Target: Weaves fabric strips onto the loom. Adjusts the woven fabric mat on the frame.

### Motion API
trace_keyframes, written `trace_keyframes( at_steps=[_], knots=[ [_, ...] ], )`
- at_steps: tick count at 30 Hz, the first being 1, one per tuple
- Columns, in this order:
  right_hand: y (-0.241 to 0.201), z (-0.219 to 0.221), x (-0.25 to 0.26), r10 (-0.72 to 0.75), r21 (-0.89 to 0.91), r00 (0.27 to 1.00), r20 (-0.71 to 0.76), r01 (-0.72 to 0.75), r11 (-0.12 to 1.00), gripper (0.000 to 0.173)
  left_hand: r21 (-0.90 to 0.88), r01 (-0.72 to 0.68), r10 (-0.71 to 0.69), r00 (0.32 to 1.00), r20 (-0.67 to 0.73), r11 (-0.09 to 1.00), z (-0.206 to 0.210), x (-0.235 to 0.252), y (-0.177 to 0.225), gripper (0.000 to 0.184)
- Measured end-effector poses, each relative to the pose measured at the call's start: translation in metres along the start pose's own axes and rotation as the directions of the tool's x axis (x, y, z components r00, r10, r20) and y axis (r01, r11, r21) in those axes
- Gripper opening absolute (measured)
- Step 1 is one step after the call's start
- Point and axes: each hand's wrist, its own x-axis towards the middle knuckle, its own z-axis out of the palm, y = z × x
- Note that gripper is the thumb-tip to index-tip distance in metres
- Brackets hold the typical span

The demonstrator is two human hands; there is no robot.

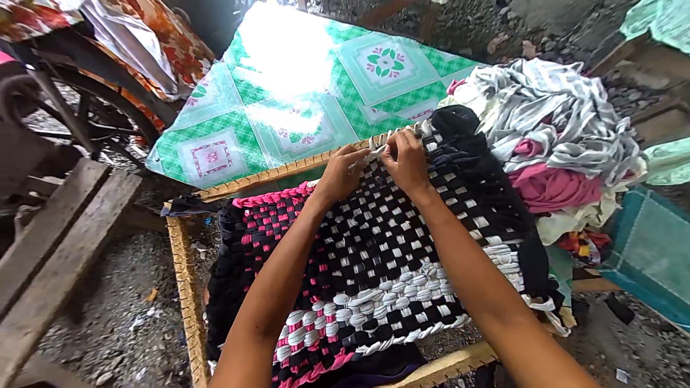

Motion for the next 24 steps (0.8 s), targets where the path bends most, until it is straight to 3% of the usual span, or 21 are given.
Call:
trace_keyframes(
  at_steps=[3,7,17,21,24],
  knots=[
    [0.003,0.002,-0.011,0.009,0.066,0.999,-0.035,-0.007,0.998,0.024,0.002,0.061,-0.061,0.998,0.027,0.998,0.004,0.005,0.004,0.037],
    [-0.008,0.003,-0.019,0.013,-0.012,1.000,-0.026,-0.013,1.000,0.025,0.134,0.213,-0.222,0.974,0.054,0.968,0.013,0.012,0.020,0.039],
    [-0.009,0.008,-0.005,0.056,-0.092,0.997,-0.055,-0.061,0.994,0.028,0.074,0.143,-0.134,0.984,-0.118,0.987,0.012,-0.002,0.010,0.025],
    [-0.007,0.010,-0.006,0.134,-0.023,0.989,-0.067,-0.135,0.991,0.028,0.107,0.208,-0.200,0.977,-0.081,0.972,0.012,0.001,0.013,0.031],
    [-0.005,0.007,-0.013,0.099,0.057,0.992,-0.084,-0.094,0.994,0.028,0.187,0.257,-0.256,0.966,-0.026,0.948,0.010,0.010,0.023,0.040]
  ],
)
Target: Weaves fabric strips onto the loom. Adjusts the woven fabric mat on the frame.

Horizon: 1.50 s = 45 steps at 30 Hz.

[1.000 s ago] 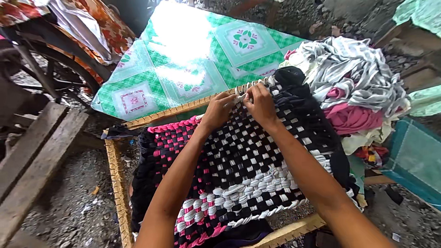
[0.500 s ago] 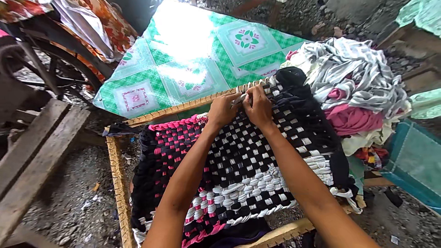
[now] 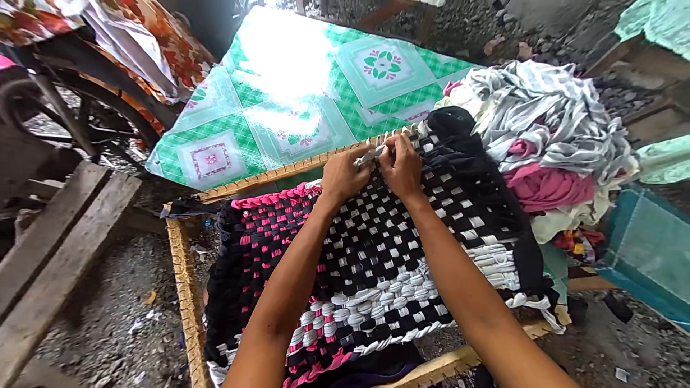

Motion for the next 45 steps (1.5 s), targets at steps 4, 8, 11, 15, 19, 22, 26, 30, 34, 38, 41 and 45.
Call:
trace_keyframes(
  at_steps=[4,8,11,15,19,22,26,30,34,38,41,45],
  knots=[
    [0.000,-0.002,-0.008,-0.058,0.064,0.998,0.014,0.057,0.996,0.026,-0.099,-0.047,0.034,0.991,-0.129,0.994,0.009,0.008,0.004,0.020],
    [0.001,-0.002,-0.009,-0.050,0.115,0.998,0.024,0.047,0.992,0.029,-0.108,-0.093,0.068,0.974,-0.216,0.990,0.014,0.009,0.014,0.015],
    [0.002,0.000,-0.008,-0.050,0.082,0.997,0.056,0.046,0.996,0.028,-0.097,-0.088,0.056,0.954,-0.296,0.991,0.020,0.004,0.014,0.016],
    [-0.001,0.001,-0.008,-0.056,0.000,0.995,0.084,0.056,0.998,0.027,-0.148,-0.054,-0.008,0.920,-0.391,0.987,0.029,0.004,0.010,0.015],
    [0.001,0.002,-0.008,-0.024,0.065,0.998,0.052,0.021,0.998,0.026,-0.175,-0.011,-0.057,0.923,-0.380,0.985,0.032,0.004,0.012,0.017],
    [0.009,0.001,-0.005,0.009,0.360,1.000,0.027,-0.018,0.933,0.020,-0.169,0.016,-0.067,0.952,-0.300,0.985,0.023,0.004,0.019,0.030],
    [0.013,-0.001,-0.001,0.025,0.609,0.996,0.084,-0.072,0.790,0.015,-0.069,0.292,-0.300,0.938,-0.171,0.954,0.015,0.014,0.035,0.034],
    [0.014,-0.002,-0.001,0.036,0.622,0.991,0.132,-0.111,0.775,0.017,-0.061,0.574,-0.577,0.814,-0.067,0.817,0.009,0.030,0.052,0.036],
    [0.017,0.006,-0.002,0.063,0.592,0.987,0.145,-0.137,0.794,0.020,-0.101,0.666,-0.672,0.738,-0.061,0.740,0.012,0.036,0.061,0.023],
    [0.016,0.005,-0.002,0.086,0.573,0.986,0.140,-0.151,0.805,0.022,-0.150,0.598,-0.616,0.763,-0.196,0.788,0.026,0.029,0.059,0.023],
    [0.015,0.006,0.000,0.116,0.523,0.982,0.150,-0.179,0.834,0.025,-0.175,0.464,-0.495,0.791,-0.361,0.869,0.038,0.022,0.053,0.025],
    [0.013,0.005,0.003,0.151,0.572,0.982,0.115,-0.190,0.798,0.024,-0.154,0.128,-0.185,0.875,-0.448,0.980,0.036,0.022,0.048,0.028]
  ],
)
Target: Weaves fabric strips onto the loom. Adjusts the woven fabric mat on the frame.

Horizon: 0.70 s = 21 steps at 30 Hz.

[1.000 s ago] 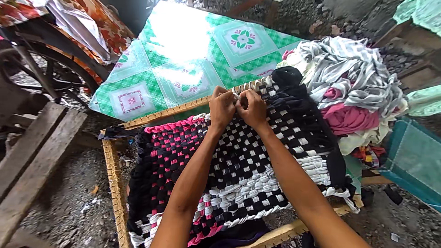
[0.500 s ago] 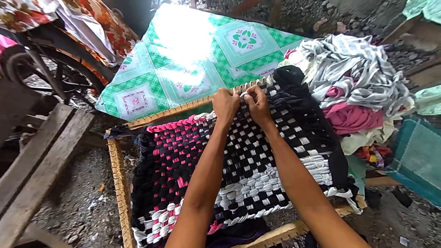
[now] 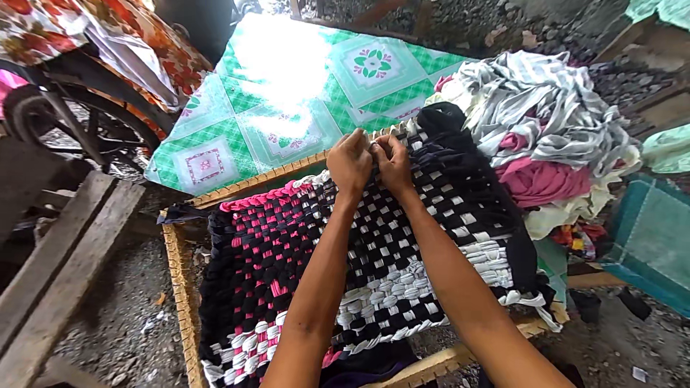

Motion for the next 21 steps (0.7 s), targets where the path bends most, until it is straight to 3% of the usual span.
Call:
trace_keyframes(
  at_steps=[2,4,6,8,11,14,16,18,21],
  knots=[
    [0.000,-0.002,0.000,0.005,0.030,1.000,0.009,-0.006,1.000,0.022,-0.219,-0.141,0.142,0.990,-0.012,0.965,-0.007,0.000,-0.013,0.021],
    [0.000,-0.002,0.005,0.034,0.042,0.999,0.036,-0.035,0.998,0.021,-0.512,-0.279,0.234,0.960,-0.153,0.812,-0.015,0.007,-0.031,0.013],
    [0.000,-0.002,0.006,0.058,0.064,0.998,0.040,-0.061,0.996,0.019,-0.572,-0.337,0.265,0.942,-0.208,0.747,-0.031,0.017,-0.034,0.015],
    [0.000,-0.002,0.005,0.044,0.082,0.999,0.031,-0.047,0.995,0.018,-0.427,-0.281,0.259,0.959,-0.111,0.859,-0.047,0.024,-0.027,0.016],
    [-0.002,-0.003,0.001,-0.012,0.104,1.000,0.018,0.011,0.994,0.017,-0.101,-0.039,0.056,0.984,0.170,0.994,-0.058,0.026,-0.014,0.029],
    [0.000,-0.004,-0.006,-0.072,0.111,0.997,-0.012,0.073,0.991,0.015,0.053,0.063,-0.077,0.934,0.349,0.997,-0.044,0.017,-0.011,0.027],
    [0.001,-0.005,-0.008,-0.092,0.097,0.996,-0.023,0.094,0.991,0.014,0.111,0.115,-0.151,0.892,0.426,0.987,-0.033,0.017,-0.010,0.036],
    [0.001,-0.006,-0.009,-0.103,0.088,0.994,-0.020,0.105,0.991,0.013,0.141,0.198,-0.241,0.856,0.457,0.970,-0.027,0.022,-0.008,0.040],
    [-0.001,-0.006,-0.009,-0.109,0.108,0.994,-0.006,0.109,0.988,0.011,0.161,0.282,-0.325,0.838,0.438,0.946,-0.025,0.029,-0.003,0.029]
  ],
)
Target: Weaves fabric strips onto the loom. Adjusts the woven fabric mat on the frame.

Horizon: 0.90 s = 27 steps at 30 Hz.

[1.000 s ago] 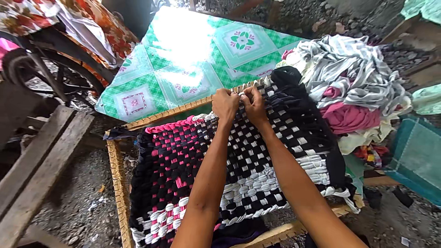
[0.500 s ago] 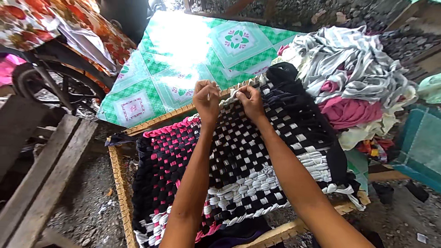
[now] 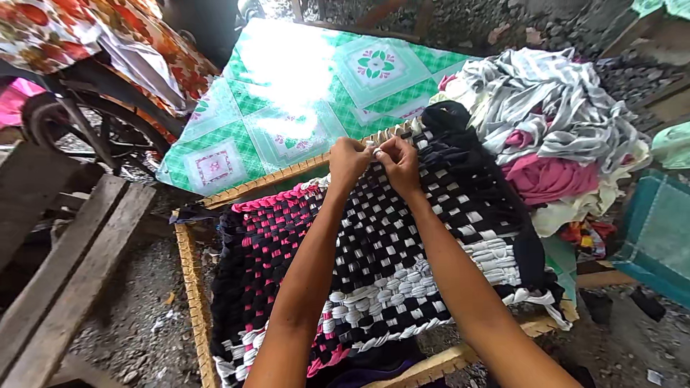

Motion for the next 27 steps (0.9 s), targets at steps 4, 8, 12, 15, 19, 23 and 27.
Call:
trace_keyframes(
  at_steps=[4,8,12,15,19,23,27],
  knots=[
    [0.001,0.001,-0.001,0.010,0.011,1.000,-0.007,-0.010,1.000,0.010,0.119,0.021,-0.018,1.000,-0.023,0.993,-0.003,-0.007,0.017,0.021],
    [-0.001,0.000,0.002,0.056,0.017,0.998,-0.007,-0.055,0.998,0.011,-0.075,-0.180,0.165,0.971,-0.171,0.981,0.009,-0.012,-0.004,0.017],
    [-0.001,0.000,0.006,0.097,0.053,0.995,0.007,-0.097,0.994,0.009,-0.330,-0.325,0.214,0.919,-0.330,0.886,0.022,-0.019,-0.026,0.020],
    [-0.001,0.000,0.007,0.104,0.068,0.995,0.005,-0.104,0.992,0.008,-0.461,-0.448,0.278,0.878,-0.391,0.766,0.029,-0.015,-0.037,0.017],
    [-0.002,-0.001,0.011,0.151,0.081,0.989,-0.006,-0.150,0.985,0.007,-0.486,-0.549,0.466,0.836,-0.290,0.681,0.019,-0.008,-0.051,0.016],
    [0.000,0.000,0.016,0.202,0.120,0.979,0.003,-0.201,0.972,0.004,-0.219,-0.677,0.693,0.721,-0.006,0.702,-0.006,-0.002,-0.041,0.017],
    [0.003,-0.009,0.013,0.134,0.207,0.987,0.088,-0.150,0.967,0.009,-0.077,-0.625,0.627,0.757,0.186,0.777,-0.021,0.012,-0.014,0.015]
  ],
)
